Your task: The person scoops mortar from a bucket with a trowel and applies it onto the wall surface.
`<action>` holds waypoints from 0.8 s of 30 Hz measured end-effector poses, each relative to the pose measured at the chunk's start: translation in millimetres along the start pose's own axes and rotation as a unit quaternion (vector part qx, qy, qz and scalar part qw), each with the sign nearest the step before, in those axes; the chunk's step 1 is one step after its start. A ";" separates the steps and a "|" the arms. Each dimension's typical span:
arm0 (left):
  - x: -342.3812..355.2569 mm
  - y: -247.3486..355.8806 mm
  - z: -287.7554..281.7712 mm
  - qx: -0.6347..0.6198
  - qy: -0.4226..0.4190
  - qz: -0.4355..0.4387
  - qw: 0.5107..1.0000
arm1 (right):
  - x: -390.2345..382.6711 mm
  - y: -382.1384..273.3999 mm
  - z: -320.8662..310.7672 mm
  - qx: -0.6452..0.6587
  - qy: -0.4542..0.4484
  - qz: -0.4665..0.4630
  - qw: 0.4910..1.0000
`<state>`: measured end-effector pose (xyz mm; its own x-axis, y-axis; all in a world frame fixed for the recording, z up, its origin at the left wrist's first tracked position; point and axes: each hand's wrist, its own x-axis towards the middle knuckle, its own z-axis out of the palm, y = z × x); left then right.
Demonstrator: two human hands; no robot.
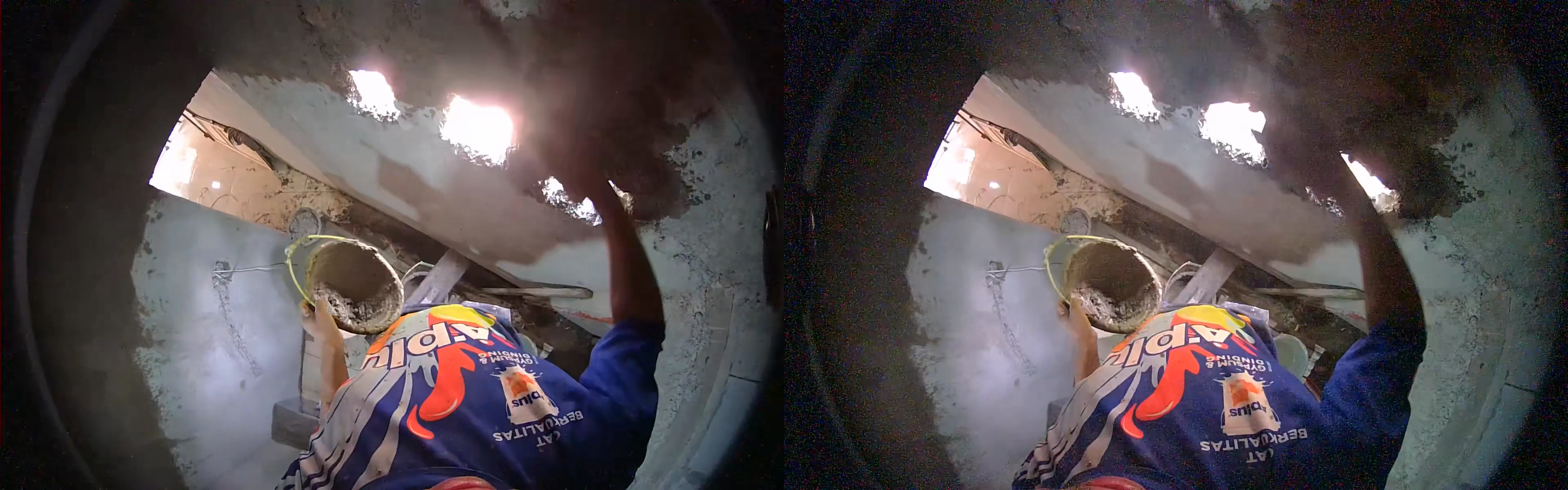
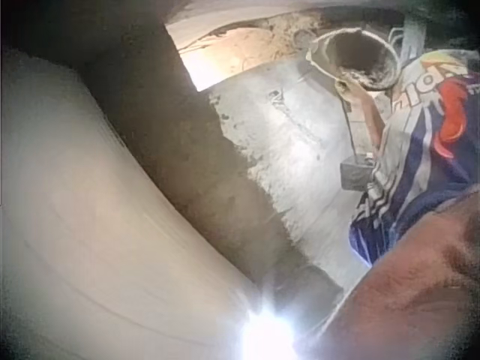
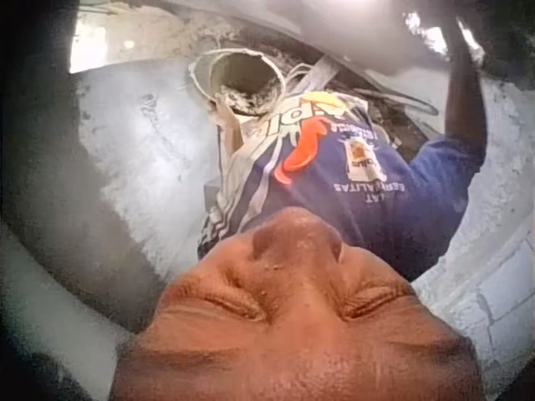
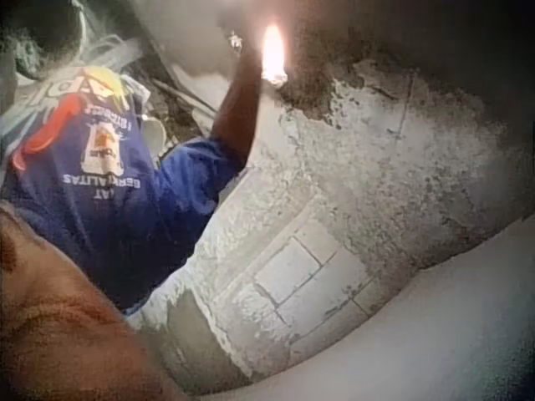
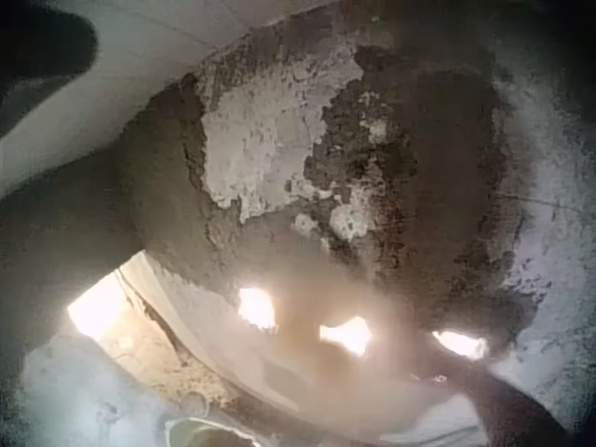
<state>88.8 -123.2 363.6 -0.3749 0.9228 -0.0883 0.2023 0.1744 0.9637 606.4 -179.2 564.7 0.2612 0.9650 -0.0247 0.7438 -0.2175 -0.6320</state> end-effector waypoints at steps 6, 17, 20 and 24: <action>-5.0 67.0 41.6 -0.033 -0.093 0.087 0.991 | -42.8 -24.7 147.3 -0.235 -0.144 -0.216 0.937; -56.4 182.8 92.6 0.053 -0.209 0.345 0.914 | -18.3 -68.0 230.7 -0.305 -0.036 -0.093 0.947; -55.6 191.7 88.0 0.038 -0.256 0.345 0.902 | -38.0 -79.9 212.0 -0.174 -0.210 -0.153 0.950; -62.9 199.4 81.4 -0.001 -0.259 0.312 0.914 | -42.2 -58.4 235.2 -0.024 -0.239 -0.224 0.945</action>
<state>226.3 -118.5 540.9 0.2907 0.8818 0.3715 0.2289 -0.4411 0.8678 407.2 -172.7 420.5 -0.3853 0.9155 -0.1160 0.7434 0.2334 -0.6268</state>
